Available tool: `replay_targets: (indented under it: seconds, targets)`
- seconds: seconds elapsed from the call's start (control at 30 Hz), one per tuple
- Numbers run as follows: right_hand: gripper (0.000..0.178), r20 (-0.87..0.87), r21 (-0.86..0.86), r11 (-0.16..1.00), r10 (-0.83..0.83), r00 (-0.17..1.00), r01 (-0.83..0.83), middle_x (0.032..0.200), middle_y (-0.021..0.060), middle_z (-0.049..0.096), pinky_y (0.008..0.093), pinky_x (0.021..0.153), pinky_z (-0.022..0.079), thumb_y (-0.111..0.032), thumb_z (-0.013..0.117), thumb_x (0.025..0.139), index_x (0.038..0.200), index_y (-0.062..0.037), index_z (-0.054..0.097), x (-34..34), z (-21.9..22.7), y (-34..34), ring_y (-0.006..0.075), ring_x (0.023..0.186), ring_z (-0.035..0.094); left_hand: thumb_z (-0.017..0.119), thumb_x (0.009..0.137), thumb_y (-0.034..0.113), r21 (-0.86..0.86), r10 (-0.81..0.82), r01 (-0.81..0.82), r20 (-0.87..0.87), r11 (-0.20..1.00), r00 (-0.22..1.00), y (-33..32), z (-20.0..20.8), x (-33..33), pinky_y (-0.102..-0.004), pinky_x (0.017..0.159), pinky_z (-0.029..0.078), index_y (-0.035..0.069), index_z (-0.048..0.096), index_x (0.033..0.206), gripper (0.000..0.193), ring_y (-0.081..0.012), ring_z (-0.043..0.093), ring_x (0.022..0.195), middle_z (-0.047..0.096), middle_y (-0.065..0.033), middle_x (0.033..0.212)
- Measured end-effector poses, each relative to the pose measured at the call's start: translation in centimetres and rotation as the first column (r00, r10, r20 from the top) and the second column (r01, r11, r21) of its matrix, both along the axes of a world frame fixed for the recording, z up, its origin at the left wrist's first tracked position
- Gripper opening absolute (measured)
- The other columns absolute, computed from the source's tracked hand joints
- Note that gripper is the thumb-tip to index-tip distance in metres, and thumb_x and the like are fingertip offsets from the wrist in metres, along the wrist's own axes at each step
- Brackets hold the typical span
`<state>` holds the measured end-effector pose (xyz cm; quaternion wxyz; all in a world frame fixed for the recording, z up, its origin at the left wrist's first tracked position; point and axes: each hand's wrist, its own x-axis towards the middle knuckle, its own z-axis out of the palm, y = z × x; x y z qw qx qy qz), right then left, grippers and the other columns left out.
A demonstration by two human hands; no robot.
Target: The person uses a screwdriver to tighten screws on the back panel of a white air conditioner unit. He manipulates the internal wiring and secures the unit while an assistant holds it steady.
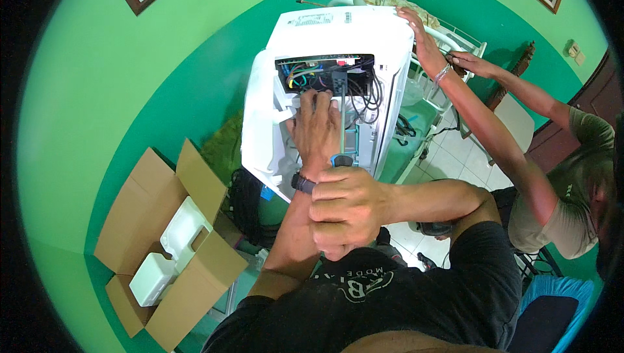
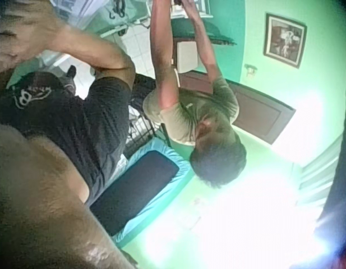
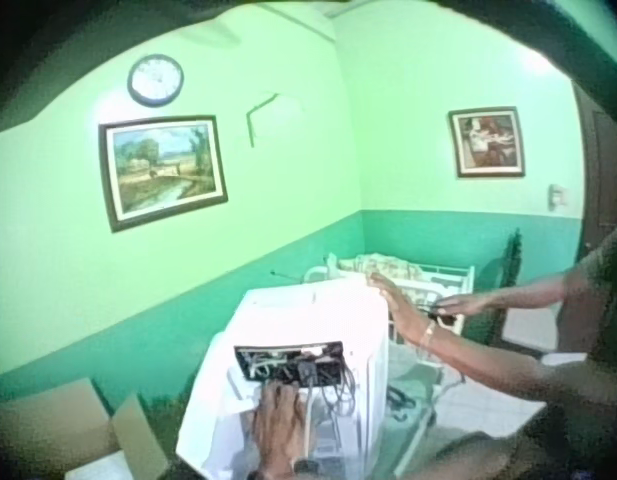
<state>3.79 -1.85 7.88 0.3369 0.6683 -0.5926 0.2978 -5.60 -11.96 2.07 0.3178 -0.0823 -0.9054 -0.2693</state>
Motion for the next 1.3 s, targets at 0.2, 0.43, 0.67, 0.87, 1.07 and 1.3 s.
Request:
replay_targets:
  seconds: [0.2,0.43,0.67,0.87,1.07,1.3]
  targets:
    - [0.02,0.095,0.12,0.989,0.081,0.992,-0.092,0.075,0.0007,0.047,0.0386,0.067,0.04,-0.025,0.074,0.077,0.075,-0.0137,0.058,-0.4,1.3,-0.7,0.0213,0.074,0.055,0.058,0.106,0.024,-0.034,0.013,-0.016,-0.072,0.999,0.997,0.1,-0.7,-0.3,-0.0577,0.097,0.04,0.013,0.065,0.125,0.023,-0.0388,0.066,0.111,0.057,-0.0133,0.131]
    - [0.024,0.068,0.079,0.995,0.05,0.996,-0.056,0.073,0.0017,0.05,0.0373,0.068,0.04,-0.03,0.076,0.078,0.073,-0.0129,0.06,0.1,0.5,-0.8,0.0214,0.072,0.056,0.055,0.108,0.027,-0.041,0.031,-0.03,0.019,0.999,0.999,0.0,-0.3,0.2,-0.0565,0.1,0.039,0.014,0.066,0.126,0.024,-0.0371,0.065,0.117,0.055,-0.0131,0.136]
    - [0.029,-0.017,-0.172,0.982,-0.081,0.997,0.077,0.075,0.0012,0.048,0.0378,0.07,0.04,-0.031,0.079,0.079,0.073,-0.0132,0.057,0.0,-0.9,-1.9,0.0206,0.073,0.055,0.058,0.106,0.026,0.001,0.022,-0.022,0.028,1.0,0.999,0.5,-0.1,-0.1,-0.0568,0.102,0.039,0.015,0.065,0.128,0.025,-0.0373,0.064,0.118,0.055,-0.0127,0.138]
    - [0.032,0.017,-0.063,0.996,0.061,0.998,-0.06,0.079,0.0008,0.049,0.0367,0.065,0.039,-0.03,0.081,0.085,0.078,-0.0118,0.055,1.1,0.8,-1.1,0.0201,0.071,0.054,0.066,0.102,0.024,0.077,-0.055,0.059,-0.046,0.995,0.997,0.3,-0.4,0.2,-0.055,0.102,0.043,0.008,0.061,0.134,0.037,-0.04,0.059,0.121,0.051,-0.0189,0.137]
    - [0.016,0.367,-0.116,0.985,-0.077,0.927,0.128,0.084,0.0015,0.063,0.0372,0.068,0.047,-0.019,0.08,0.088,0.09,-0.0077,0.07,2.2,4.3,4.9,0.0216,0.075,0.063,0.068,0.104,0.018,0.597,-0.194,0.173,-0.03,0.783,0.981,1.7,-1.0,4.3,-0.0416,0.097,0.052,-0.001,0.046,0.147,0.052,-0.031,0.057,0.122,0.047,-0.0203,0.135]
    - [0.017,0.698,-0.528,0.762,0.137,0.703,0.375,0.083,0.0076,0.065,0.0304,0.065,0.047,-0.017,0.073,0.099,0.101,-0.0004,0.07,0.0,1.9,9.8,0.0156,0.067,0.059,0.065,0.107,0.012,0.982,-0.707,-0.111,-0.03,-0.153,0.706,1.5,-3.3,7.5,-0.0388,0.108,0.05,-0.001,0.045,0.149,0.049,-0.0242,0.06,0.122,0.058,-0.0116,0.134]
